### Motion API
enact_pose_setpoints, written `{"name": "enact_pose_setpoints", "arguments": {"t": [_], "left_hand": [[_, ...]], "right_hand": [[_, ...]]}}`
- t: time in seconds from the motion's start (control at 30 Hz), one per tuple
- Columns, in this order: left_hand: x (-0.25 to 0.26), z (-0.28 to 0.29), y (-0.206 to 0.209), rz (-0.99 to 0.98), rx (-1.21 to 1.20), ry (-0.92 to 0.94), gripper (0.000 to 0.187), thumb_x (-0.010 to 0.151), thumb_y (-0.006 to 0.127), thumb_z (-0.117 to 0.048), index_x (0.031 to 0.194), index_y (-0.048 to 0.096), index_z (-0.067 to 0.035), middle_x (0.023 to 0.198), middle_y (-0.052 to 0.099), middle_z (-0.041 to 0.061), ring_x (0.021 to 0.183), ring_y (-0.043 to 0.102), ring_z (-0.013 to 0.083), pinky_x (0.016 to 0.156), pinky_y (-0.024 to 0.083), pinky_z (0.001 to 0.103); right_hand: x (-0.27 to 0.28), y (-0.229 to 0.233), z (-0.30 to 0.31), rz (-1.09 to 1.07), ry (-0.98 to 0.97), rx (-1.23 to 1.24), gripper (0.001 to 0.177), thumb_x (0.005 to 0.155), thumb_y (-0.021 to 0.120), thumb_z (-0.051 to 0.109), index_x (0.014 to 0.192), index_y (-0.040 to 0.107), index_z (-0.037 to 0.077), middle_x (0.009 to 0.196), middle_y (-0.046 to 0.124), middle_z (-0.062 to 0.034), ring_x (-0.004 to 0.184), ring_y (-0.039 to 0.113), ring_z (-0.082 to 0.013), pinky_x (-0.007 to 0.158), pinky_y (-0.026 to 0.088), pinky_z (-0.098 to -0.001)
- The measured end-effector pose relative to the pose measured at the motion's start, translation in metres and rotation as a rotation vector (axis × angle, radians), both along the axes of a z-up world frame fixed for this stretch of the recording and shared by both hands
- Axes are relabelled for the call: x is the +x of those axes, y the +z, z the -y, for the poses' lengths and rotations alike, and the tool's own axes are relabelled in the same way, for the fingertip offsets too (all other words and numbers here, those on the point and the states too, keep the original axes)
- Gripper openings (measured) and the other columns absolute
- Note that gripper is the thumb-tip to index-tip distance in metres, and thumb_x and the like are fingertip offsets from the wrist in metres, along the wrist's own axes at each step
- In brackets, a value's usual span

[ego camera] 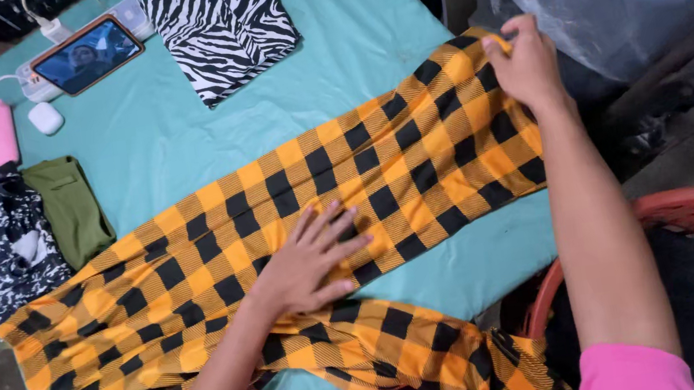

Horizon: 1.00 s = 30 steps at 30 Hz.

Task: The person folds a yellow and black checkered garment on a teal table. They smooth the fabric, fold it in half lengthwise, then fold it into a compact rectangle.

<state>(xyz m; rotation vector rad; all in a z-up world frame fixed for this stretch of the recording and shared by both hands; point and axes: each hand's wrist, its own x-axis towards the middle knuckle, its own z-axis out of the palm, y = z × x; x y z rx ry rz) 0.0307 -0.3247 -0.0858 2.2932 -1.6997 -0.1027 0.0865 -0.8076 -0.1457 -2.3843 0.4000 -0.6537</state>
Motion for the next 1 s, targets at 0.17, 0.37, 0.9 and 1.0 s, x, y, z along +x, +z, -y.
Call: {"name": "enact_pose_setpoints", "arguments": {"t": [0.17,0.37,0.9,1.0], "left_hand": [[0.059,-0.009,0.006,0.021,-0.196,0.387,0.033,0.104,0.056,-0.034,0.130,0.065,-0.016,0.144,0.056,0.012,0.137,0.047,0.0365,0.114,0.037,0.052],[0.127,-0.006,-0.004,-0.080,-0.154,0.815,0.032,0.086,0.079,-0.034,0.105,0.070,-0.010,0.102,0.067,0.010,0.100,0.058,0.0341,0.088,0.044,0.048],[0.193,-0.023,-0.041,-0.009,-0.370,0.938,0.027,0.100,0.070,-0.034,0.105,0.063,-0.008,0.096,0.072,0.012,0.088,0.069,0.0327,0.077,0.049,0.047],[0.189,-0.020,-0.049,0.015,-0.187,0.928,0.036,0.093,0.074,-0.040,0.108,0.064,-0.009,0.104,0.070,0.011,0.098,0.066,0.0309,0.082,0.039,0.051]], "right_hand": [[0.010,-0.031,-0.004,-0.194,-0.097,0.027,0.053,0.101,0.070,0.050,0.109,0.067,-0.003,0.092,0.074,-0.0212,0.098,0.069,-0.0428,0.088,0.051,-0.0495],[0.033,-0.041,-0.006,-0.167,-0.002,-0.028,0.040,0.103,0.075,0.042,0.097,0.080,0.003,0.086,0.074,-0.0196,0.090,0.067,-0.0440,0.090,0.049,-0.0502],[0.055,-0.025,0.003,0.007,0.028,0.019,0.031,0.102,0.080,0.029,0.104,0.072,-0.001,0.083,0.071,-0.0169,0.076,0.069,-0.0287,0.069,0.053,-0.0431],[0.042,-0.027,0.008,-0.178,0.069,-0.019,0.041,0.096,0.084,0.036,0.107,0.074,-0.002,0.085,0.069,-0.0209,0.081,0.070,-0.0366,0.067,0.053,-0.0467]]}}
